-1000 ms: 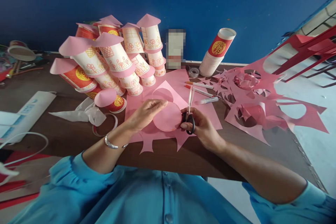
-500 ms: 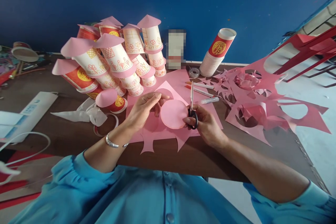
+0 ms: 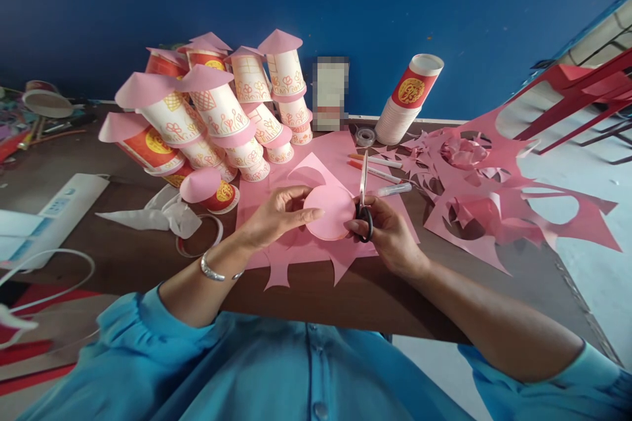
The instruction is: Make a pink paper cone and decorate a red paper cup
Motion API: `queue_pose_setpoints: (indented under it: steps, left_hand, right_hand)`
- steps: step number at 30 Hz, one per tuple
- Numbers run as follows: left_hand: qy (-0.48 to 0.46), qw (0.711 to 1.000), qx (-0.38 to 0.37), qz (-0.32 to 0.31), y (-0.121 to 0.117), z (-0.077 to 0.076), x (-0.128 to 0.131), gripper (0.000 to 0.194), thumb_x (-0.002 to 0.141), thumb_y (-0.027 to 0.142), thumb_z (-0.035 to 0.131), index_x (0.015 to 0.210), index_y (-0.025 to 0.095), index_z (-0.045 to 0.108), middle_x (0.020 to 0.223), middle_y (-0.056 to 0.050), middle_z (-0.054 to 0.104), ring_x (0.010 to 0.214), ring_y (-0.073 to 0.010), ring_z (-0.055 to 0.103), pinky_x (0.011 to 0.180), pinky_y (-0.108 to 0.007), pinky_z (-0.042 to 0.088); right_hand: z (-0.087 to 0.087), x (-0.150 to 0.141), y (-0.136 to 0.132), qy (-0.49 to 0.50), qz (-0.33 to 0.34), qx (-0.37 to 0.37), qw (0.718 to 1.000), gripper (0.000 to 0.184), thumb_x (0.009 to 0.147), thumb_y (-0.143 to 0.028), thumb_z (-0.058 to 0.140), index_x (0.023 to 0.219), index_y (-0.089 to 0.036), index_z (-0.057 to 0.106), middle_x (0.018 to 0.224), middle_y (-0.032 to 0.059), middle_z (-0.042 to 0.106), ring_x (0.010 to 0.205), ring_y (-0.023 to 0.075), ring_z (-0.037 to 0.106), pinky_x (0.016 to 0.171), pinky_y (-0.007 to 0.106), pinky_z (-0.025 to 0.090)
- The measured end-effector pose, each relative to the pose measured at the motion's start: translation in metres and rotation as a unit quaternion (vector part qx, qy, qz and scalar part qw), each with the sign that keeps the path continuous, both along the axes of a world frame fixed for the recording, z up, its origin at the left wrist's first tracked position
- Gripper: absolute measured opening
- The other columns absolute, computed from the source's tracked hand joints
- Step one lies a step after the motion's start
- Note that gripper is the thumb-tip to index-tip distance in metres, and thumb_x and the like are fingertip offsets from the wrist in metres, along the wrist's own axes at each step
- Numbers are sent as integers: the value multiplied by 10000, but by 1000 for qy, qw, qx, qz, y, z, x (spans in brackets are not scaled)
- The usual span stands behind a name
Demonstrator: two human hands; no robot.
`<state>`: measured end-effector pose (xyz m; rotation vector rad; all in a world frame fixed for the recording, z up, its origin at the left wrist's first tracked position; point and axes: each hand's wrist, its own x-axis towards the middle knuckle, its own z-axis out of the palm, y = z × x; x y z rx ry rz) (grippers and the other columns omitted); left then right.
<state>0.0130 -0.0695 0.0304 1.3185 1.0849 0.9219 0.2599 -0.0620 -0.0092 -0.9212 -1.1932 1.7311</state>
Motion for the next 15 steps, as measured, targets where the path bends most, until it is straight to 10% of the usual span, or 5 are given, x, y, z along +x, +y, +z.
queue_pose_setpoints:
  steps: [15]
  left_hand:
    - [-6, 992, 5, 129, 0, -7, -1, 489, 824, 580, 902, 668, 193, 648, 593, 7, 609, 542, -101, 497, 504, -248, 370]
  right_hand:
    - [-5, 1, 2, 0, 4, -11, 1000, 548, 780, -493, 995, 1144, -227, 683, 835, -26, 727, 679, 155, 717, 645, 295, 551]
